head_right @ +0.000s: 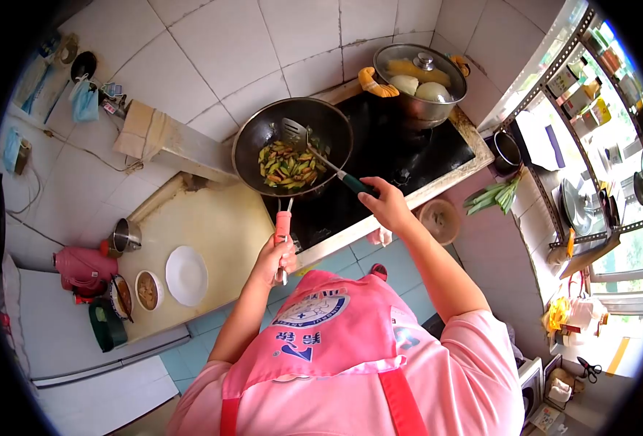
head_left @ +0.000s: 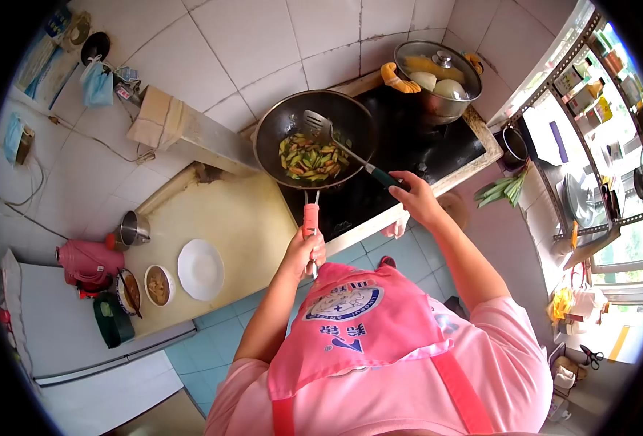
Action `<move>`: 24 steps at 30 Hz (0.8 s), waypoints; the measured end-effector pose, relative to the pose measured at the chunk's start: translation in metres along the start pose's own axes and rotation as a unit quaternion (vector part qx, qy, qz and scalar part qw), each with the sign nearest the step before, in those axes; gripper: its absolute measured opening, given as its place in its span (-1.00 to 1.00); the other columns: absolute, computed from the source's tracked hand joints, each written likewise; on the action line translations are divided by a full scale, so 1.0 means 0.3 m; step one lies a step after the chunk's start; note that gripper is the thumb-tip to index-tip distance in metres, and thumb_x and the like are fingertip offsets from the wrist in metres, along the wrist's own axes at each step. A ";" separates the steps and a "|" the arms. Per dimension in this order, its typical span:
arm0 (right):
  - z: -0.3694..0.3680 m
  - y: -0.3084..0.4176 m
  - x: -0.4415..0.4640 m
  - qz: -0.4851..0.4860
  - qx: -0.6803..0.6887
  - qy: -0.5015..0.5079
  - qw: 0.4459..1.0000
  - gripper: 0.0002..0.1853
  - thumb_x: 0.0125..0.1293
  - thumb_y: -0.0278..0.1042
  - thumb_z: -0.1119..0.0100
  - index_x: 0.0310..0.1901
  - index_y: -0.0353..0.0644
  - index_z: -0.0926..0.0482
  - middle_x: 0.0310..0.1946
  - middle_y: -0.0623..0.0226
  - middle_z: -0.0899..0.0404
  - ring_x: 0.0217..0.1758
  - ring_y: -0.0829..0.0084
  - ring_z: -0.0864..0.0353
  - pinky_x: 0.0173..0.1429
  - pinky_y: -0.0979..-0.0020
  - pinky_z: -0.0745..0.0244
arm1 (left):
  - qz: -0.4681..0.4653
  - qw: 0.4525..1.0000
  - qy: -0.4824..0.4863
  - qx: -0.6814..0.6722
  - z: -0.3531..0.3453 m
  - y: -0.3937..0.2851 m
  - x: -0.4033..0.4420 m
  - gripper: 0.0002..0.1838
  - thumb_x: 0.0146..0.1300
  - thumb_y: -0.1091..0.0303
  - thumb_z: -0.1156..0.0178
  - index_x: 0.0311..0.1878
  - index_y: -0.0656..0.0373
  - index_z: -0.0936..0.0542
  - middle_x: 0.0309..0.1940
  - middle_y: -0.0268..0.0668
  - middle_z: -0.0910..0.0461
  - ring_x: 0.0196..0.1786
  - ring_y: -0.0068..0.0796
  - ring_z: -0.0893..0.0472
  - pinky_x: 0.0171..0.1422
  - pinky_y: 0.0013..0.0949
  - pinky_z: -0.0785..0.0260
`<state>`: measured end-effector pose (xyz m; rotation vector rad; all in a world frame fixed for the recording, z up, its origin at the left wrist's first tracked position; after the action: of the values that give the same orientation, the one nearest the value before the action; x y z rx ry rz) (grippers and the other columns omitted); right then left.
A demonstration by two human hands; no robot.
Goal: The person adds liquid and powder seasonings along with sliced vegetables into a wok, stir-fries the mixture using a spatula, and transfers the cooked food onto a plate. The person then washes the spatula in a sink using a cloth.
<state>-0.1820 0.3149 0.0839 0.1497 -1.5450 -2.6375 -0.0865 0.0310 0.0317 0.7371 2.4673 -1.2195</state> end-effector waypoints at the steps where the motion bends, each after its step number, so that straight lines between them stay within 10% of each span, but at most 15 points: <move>1: -0.012 -0.003 0.002 -0.045 0.080 0.034 0.995 -0.61 0.26 -0.34 -0.23 0.11 -0.27 -0.51 -0.45 0.31 -0.51 -0.48 0.54 -0.47 -0.34 0.46 -0.44 | -0.001 1.000 0.000 -0.006 0.003 0.006 0.009 -0.79 0.28 0.35 -0.15 -0.24 0.00 -0.27 -0.58 -0.53 -0.25 -0.64 -0.74 -0.27 -0.58 -0.54 -0.20; 12: -0.019 -0.127 -0.041 -0.246 0.227 0.138 0.932 -0.46 0.40 0.06 -0.07 0.24 -0.17 -0.41 -0.31 0.23 -0.61 -0.39 0.45 -0.58 -0.41 0.44 -0.53 | -0.020 1.000 -0.002 0.004 0.048 0.071 0.084 -0.85 0.32 0.36 -0.12 -0.20 0.01 -0.32 -0.58 -0.52 -0.29 -0.65 -0.72 -0.29 -0.59 -0.54 -0.21; 15: -0.007 -0.481 0.004 -0.054 -0.061 -0.051 0.995 -0.59 0.31 -0.14 -0.20 0.11 -0.17 -0.52 -0.22 0.10 -0.67 -0.28 0.21 -0.68 -0.21 0.29 -0.57 | -0.030 0.999 -0.021 0.036 0.071 0.086 0.095 -0.82 0.32 0.28 -0.10 -0.09 0.05 -0.36 -0.54 -0.40 -0.38 -0.59 -0.58 -0.40 -0.53 -0.43 -0.33; 24: -0.077 -0.556 0.221 0.105 -0.269 0.016 0.957 -0.42 0.11 -0.51 -0.27 0.21 0.17 -0.50 -0.03 0.21 -0.52 0.07 0.13 -0.55 0.07 0.24 -0.52 | -0.027 0.988 -0.124 -0.084 0.093 0.099 0.032 -0.49 0.40 -0.27 0.20 0.14 -0.10 -0.34 -0.07 -0.27 -0.56 -0.06 -0.30 -0.59 -0.11 -0.02 -0.55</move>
<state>-0.2485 0.3686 -0.0759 -0.0096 -0.7357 -2.7432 -0.0768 0.0268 -0.0087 0.4466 2.3590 -1.0364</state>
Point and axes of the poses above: each hand's wrist, its own x-axis towards the middle knuckle, its own z-axis out of the back of the hand, y = z × x, the point moved 1 cm from there along x, towards the middle knuckle
